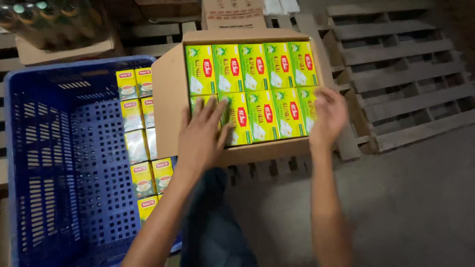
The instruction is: The person transfers small yellow and green boxes from a cardboard carton into a blue plastic basket. They arrange the boxes in rows within the basket and then close the flaps of the cardboard carton.
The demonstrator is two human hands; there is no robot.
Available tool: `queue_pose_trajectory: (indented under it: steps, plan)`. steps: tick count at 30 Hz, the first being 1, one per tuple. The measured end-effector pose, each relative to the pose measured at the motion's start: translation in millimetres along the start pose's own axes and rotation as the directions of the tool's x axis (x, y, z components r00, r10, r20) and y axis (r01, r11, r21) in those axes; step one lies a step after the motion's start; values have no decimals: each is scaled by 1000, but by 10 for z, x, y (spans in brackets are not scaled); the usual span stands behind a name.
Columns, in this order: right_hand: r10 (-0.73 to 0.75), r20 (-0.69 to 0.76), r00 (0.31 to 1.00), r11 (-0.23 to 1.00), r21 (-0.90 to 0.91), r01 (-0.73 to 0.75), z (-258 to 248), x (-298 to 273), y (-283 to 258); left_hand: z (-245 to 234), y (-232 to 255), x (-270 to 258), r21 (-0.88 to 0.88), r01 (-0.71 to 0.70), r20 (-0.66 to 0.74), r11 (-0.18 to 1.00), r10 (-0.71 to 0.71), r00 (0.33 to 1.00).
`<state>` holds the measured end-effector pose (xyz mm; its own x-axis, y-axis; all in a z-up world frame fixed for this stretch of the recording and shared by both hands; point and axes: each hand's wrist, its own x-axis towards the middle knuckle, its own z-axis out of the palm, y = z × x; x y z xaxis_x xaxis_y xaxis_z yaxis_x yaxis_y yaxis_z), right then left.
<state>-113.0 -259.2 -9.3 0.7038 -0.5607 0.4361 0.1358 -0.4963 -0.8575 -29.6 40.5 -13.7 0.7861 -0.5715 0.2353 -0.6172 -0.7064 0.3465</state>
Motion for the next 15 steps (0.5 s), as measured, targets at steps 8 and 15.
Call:
queue_pose_trajectory:
  steps: [8,15]
  plan:
    - [398,-577,713,894,71,-442,-391,-1035,891,199,-302,-1092,-641,214,-302,737,-499,812]
    - [650,-421,633,749,209,-629,-202,-1065,425,337,-309,-1257,-713,380,-196,589,-688,699]
